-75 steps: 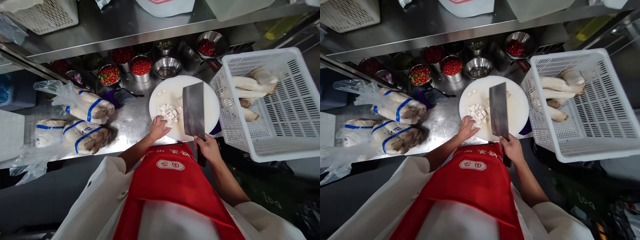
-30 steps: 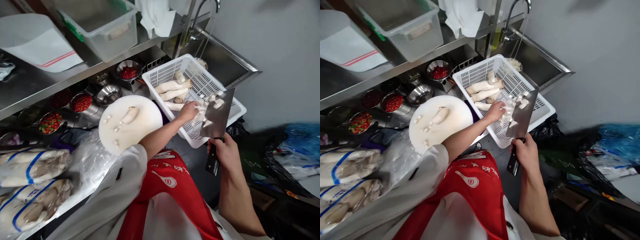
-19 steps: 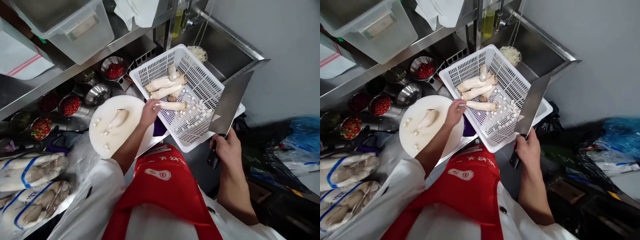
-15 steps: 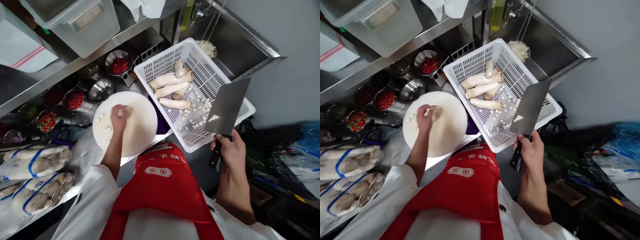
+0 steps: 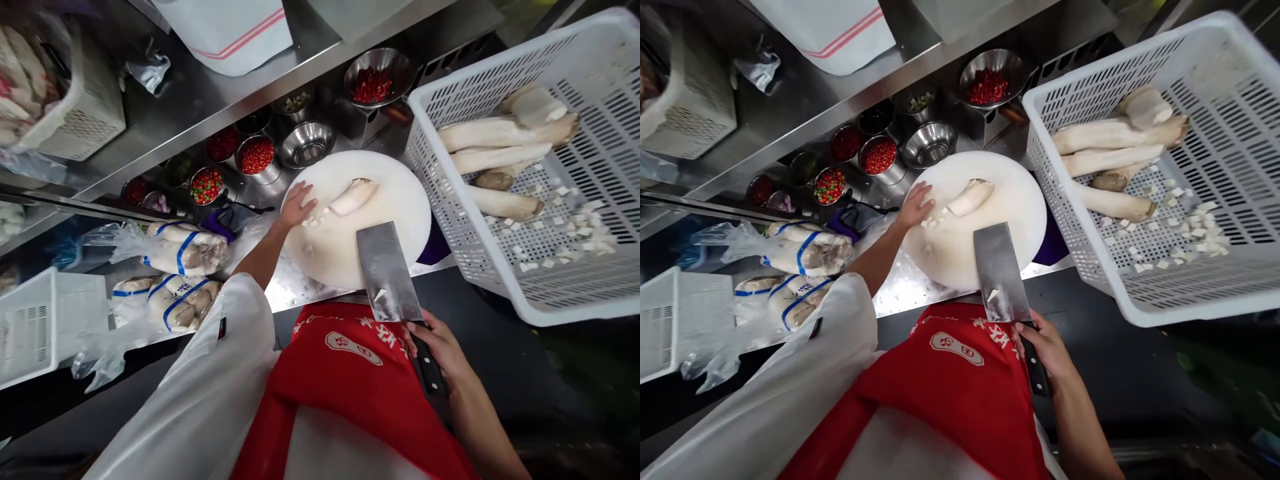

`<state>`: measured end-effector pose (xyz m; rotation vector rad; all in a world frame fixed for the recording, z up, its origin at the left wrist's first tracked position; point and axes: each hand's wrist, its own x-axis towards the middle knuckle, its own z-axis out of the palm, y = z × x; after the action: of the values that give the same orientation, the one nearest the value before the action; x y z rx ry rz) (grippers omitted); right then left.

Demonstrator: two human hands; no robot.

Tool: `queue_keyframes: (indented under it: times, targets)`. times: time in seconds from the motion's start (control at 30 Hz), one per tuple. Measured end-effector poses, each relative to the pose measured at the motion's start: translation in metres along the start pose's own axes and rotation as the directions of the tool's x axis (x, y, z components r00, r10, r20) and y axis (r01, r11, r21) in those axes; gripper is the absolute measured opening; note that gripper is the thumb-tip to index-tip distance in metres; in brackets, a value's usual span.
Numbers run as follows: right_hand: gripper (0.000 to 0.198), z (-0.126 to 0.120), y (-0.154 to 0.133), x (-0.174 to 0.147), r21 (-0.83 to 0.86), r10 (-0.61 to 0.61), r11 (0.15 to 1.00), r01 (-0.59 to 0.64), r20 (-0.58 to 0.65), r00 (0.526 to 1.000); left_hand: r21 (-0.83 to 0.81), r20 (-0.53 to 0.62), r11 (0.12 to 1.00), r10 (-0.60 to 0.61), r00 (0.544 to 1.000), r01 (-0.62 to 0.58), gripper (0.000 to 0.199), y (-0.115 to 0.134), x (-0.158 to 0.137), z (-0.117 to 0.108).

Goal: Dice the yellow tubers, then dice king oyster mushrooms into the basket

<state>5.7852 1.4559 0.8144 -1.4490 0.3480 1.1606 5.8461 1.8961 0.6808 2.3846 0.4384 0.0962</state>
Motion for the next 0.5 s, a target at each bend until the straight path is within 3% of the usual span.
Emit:
queue_keyframes:
  times: [0.07,0.13,0.27,0.37,0.5]
  targets:
    - [0.034,0.018,0.022,0.008,0.053,0.003,0.999,-0.002,-0.018,1.0,-0.005,0.096,0.989,0.15,0.984,-0.15,0.059,0.008,-0.003,0.009]
    - [0.035,0.034,0.036,0.018,0.118,-0.003,0.993,0.008,-0.037,0.999,-0.028,0.196,0.958,0.285,0.938,-0.286,0.045,0.016,-0.016,0.011]
    - [0.037,0.059,0.044,0.038,0.203,0.007,0.979,0.003,-0.05,0.999,-0.024,0.333,0.929,0.357,0.873,-0.37,0.04,0.028,-0.06,0.006]
    - [0.039,0.076,0.042,0.05,0.192,0.02,0.981,-0.012,-0.038,0.999,-0.008,0.271,0.938,0.335,0.902,-0.346,0.05,0.038,-0.101,0.011]
    - [0.036,0.108,0.041,0.062,0.138,0.028,0.99,-0.032,0.027,0.999,-0.025,0.065,0.975,0.221,0.973,-0.22,0.058,0.067,-0.145,0.036]
